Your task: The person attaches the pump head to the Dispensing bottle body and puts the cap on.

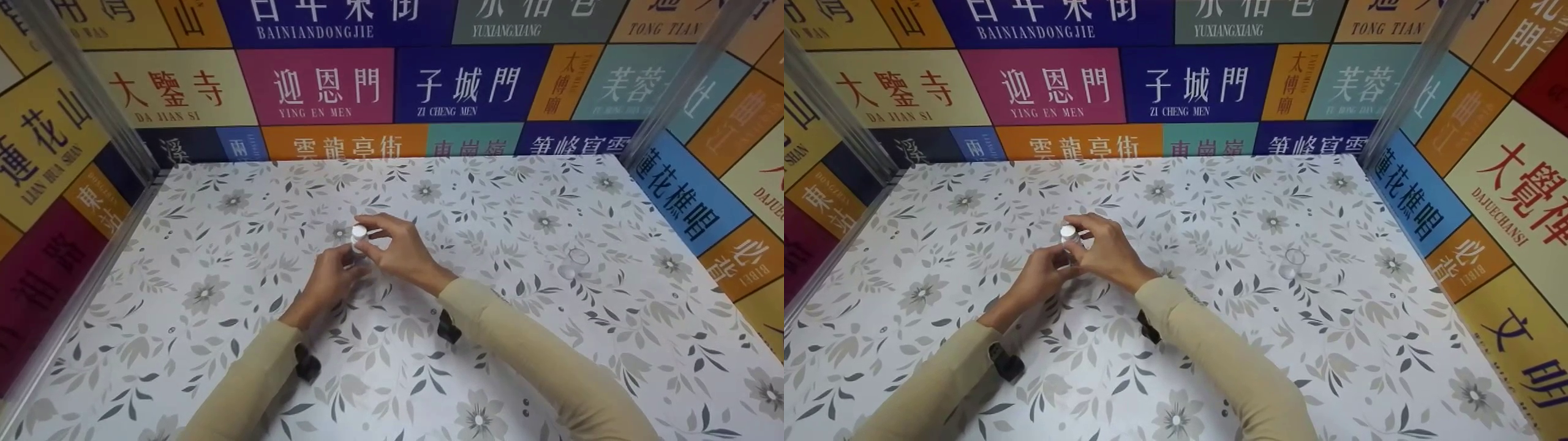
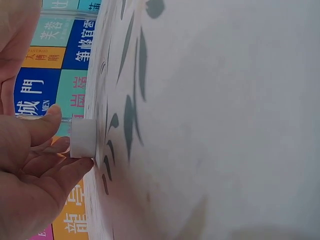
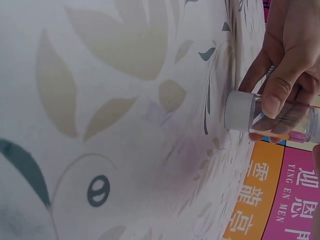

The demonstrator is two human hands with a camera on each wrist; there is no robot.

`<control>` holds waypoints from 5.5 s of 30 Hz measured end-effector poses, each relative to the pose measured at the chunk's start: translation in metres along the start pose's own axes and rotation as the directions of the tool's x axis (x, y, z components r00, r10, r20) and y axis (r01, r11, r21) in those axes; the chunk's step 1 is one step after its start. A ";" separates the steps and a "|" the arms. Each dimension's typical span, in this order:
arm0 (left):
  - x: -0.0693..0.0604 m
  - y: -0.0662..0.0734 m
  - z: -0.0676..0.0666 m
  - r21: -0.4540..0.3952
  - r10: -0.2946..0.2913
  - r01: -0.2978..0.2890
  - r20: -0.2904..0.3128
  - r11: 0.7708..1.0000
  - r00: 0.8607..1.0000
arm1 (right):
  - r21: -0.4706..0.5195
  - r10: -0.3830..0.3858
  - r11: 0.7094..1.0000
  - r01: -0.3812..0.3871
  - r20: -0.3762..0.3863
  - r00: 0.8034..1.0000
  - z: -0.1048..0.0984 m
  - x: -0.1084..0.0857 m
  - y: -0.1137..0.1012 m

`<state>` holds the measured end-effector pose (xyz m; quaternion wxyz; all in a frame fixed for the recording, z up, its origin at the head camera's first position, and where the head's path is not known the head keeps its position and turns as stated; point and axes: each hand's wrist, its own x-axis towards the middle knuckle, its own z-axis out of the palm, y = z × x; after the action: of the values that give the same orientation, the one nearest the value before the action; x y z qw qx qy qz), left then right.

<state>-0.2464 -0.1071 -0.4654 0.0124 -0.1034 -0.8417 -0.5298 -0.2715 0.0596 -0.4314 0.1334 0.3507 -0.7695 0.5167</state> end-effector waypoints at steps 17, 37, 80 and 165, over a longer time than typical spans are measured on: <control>-0.001 0.002 0.000 -0.005 0.001 -0.001 -0.009 1.000 1.000 | -0.044 -0.043 0.998 0.043 0.005 0.999 0.002 -0.001 0.001; -0.002 0.002 0.000 0.062 0.050 -0.048 -0.028 0.997 0.998 | -0.086 -0.068 0.994 0.066 -0.016 0.998 0.002 -0.003 0.004; 0.000 0.001 0.000 -0.014 0.014 -0.014 -0.006 1.000 1.000 | 0.000 0.003 1.000 -0.003 0.012 1.000 0.005 -0.007 0.002; -0.002 0.002 -0.001 0.019 0.011 -0.011 -0.006 1.000 1.000 | -0.086 -0.083 0.993 0.082 -0.008 0.997 0.006 -0.003 0.002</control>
<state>-0.2446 -0.1078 -0.4632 0.0188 -0.1063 -0.8460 -0.5222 -0.2702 0.0559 -0.4372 0.1738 0.3732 -0.7750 0.4795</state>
